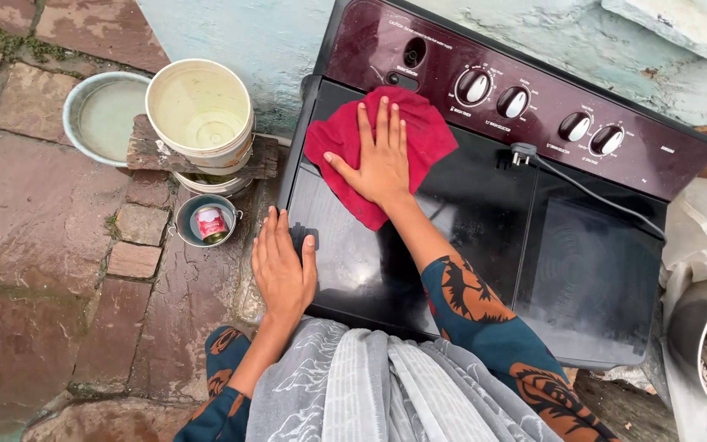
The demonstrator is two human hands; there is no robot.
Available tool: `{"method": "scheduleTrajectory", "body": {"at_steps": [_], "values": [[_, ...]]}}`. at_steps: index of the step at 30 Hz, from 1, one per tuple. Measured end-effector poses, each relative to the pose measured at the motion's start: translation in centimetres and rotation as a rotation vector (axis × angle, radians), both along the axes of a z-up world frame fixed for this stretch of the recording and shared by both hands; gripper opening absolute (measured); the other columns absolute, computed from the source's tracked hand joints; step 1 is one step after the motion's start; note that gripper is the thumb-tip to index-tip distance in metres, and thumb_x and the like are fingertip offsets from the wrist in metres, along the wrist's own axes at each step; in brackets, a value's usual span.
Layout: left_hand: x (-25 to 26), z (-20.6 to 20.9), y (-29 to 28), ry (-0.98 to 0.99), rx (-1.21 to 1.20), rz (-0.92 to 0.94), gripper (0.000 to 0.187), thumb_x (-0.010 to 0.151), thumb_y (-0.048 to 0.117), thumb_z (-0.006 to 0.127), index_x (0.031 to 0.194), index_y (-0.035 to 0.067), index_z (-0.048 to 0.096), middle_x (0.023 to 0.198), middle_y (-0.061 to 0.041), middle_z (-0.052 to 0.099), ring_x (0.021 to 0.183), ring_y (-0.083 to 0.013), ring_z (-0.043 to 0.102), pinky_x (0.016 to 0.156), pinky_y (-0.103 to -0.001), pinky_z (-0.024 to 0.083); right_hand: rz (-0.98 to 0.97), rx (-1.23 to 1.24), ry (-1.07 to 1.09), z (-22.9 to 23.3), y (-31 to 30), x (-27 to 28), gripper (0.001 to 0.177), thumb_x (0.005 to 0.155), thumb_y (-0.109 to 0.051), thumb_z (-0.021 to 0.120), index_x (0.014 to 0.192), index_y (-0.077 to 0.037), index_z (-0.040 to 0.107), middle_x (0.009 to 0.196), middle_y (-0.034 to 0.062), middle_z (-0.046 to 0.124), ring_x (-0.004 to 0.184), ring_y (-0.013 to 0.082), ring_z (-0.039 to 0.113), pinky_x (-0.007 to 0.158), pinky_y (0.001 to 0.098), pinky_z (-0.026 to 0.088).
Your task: Clean the exterior and interior of a washing machine with a cloth.
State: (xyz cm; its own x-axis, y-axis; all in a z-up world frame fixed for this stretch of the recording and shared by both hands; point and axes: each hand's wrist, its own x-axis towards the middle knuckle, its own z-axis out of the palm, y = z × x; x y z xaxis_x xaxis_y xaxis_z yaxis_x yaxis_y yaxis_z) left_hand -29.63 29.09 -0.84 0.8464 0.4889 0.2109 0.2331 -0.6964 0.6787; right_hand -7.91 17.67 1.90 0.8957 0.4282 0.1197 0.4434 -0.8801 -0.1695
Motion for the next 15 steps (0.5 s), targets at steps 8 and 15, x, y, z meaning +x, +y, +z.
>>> {"method": "scheduleTrajectory", "body": {"at_steps": [8,15], "values": [[-0.3,-0.6,-0.1,-0.06,-0.048,0.01,0.066,0.105,0.037,0.052,0.154,-0.003,0.035,0.16,-0.025,0.041,0.145,-0.0409,0.042,0.12,-0.054,0.029,0.431,0.055,-0.042,0.2,5.0,-1.1,0.08,0.095,-0.063,0.061,0.155,-0.014,0.044,0.167,0.0167,0.026,0.156,0.0381,0.018,0.127,0.0539,0.017],[-2.0,-1.1,1.4,-0.323,-0.344,0.103,0.074,0.11,0.034,0.047,0.162,-0.009,0.016,0.164,-0.029,0.031,0.149,-0.0422,0.04,0.123,-0.052,0.028,0.695,0.127,-0.112,-0.3,5.4,-8.3,0.056,0.092,-0.05,0.067,0.125,-0.005,0.066,0.137,0.0191,0.059,0.139,0.0383,0.047,0.124,0.055,0.026]]}}
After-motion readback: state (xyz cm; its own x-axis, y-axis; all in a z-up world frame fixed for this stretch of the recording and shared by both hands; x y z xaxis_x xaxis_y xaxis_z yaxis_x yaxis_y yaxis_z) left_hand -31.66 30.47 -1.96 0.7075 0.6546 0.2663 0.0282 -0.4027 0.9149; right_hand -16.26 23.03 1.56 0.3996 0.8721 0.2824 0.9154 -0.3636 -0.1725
